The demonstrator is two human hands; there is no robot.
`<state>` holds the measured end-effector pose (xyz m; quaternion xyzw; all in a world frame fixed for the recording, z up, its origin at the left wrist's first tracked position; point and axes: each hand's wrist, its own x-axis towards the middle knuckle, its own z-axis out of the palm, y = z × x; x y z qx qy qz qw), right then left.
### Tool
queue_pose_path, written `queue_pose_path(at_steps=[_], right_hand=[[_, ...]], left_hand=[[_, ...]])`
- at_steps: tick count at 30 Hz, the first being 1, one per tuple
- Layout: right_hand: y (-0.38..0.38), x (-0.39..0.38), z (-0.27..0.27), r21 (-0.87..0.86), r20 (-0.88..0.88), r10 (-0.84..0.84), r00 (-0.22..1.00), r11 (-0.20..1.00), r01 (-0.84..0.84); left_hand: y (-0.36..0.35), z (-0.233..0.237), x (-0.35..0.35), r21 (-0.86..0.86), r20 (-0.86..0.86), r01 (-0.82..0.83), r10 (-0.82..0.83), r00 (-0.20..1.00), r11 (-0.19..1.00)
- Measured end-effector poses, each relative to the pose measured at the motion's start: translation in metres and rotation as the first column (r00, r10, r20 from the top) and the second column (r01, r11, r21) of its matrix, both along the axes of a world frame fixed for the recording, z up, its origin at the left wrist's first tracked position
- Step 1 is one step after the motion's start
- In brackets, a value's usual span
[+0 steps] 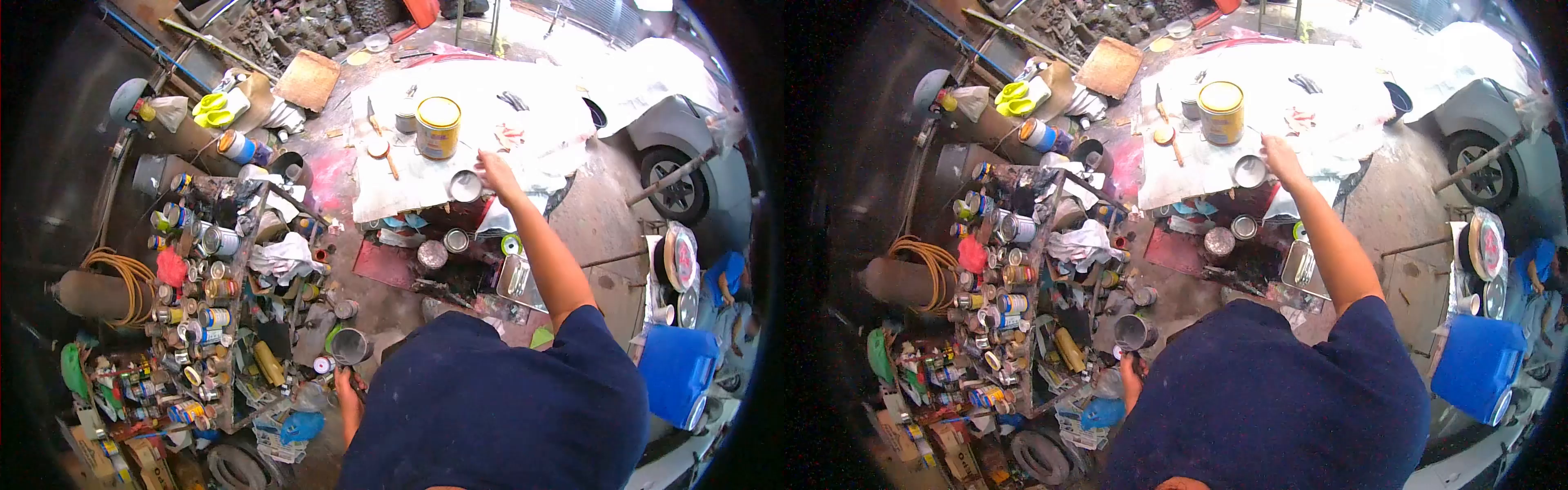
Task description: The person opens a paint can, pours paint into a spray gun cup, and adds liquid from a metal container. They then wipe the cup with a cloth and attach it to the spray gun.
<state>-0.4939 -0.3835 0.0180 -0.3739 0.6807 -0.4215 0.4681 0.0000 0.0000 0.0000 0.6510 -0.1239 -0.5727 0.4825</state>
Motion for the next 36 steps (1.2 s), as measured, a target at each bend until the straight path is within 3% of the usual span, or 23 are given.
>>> queue_pose_path(at_steps=[2, 3, 5, 9, 13, 16, 25, 28, 30, 33, 35, 36], right_hand=[[0.019, 0.021, 0.028, -0.186, -0.515, -0.023, 0.857, 0.979, -0.085], [-0.046, 0.013, 0.055, -0.356, -0.563, -0.114, 0.819, 0.927, -0.116], [-0.047, 0.031, 0.071, -0.467, -0.607, -0.177, 0.775, 0.868, -0.167], [-0.090, 0.057, 0.102, -0.273, -0.881, -0.036, 0.473, 0.854, -0.443], [-0.126, 0.072, 0.118, 0.048, -0.924, 0.215, 0.317, 0.887, -0.460], [-0.129, 0.076, 0.135, 0.189, -0.889, 0.340, 0.306, 0.883, -0.430], [-0.108, 0.076, 0.126, -0.043, -0.917, 0.122, 0.380, 0.916, -0.398], [-0.076, 0.088, 0.163, -0.182, -0.917, 0.040, 0.397, 0.843, -0.505], [-0.048, 0.106, 0.189, -0.307, -0.901, -0.025, 0.433, 0.742, -0.596], [-0.001, 0.147, 0.219, -0.266, -0.854, 0.194, 0.483, 0.635, -0.725], [0.025, 0.175, 0.203, -0.266, -0.779, 0.380, 0.498, 0.520, -0.812], [0.039, 0.194, 0.202, -0.153, -0.742, 0.516, 0.428, 0.490, -0.858]], left_hand=[[0.020, 0.011, 0.007, 0.064, 0.050, -0.014, 0.011, 0.999, 0.998], [-0.048, -0.031, -0.011, -0.034, 0.000, -0.040, 0.040, 0.999, 0.999], [-0.030, -0.030, -0.005, 0.004, -0.031, -0.091, 0.091, 0.995, 0.996], [-0.035, -0.014, -0.014, 0.033, -0.005, -0.093, 0.093, 0.996, 0.995], [-0.037, -0.006, -0.021, 0.035, -0.013, -0.113, 0.114, 0.993, 0.993], [-0.026, -0.010, -0.018, 0.026, -0.053, -0.118, 0.120, 0.991, 0.993], [0.001, -0.041, -0.004, 0.044, -0.049, -0.194, 0.196, 0.979, 0.980], [0.005, -0.051, 0.003, 0.043, 0.016, -0.178, 0.177, 0.984, 0.983], [-0.004, -0.021, -0.011, 0.011, 0.022, -0.197, 0.196, 0.980, 0.980], [-0.003, -0.027, -0.005, -0.011, -0.007, -0.192, 0.192, 0.981, 0.981], [-0.001, -0.015, -0.007, -0.027, -0.022, -0.192, 0.192, 0.981, 0.981], [0.003, -0.020, -0.006, -0.036, -0.032, -0.224, 0.223, 0.974, 0.974]])
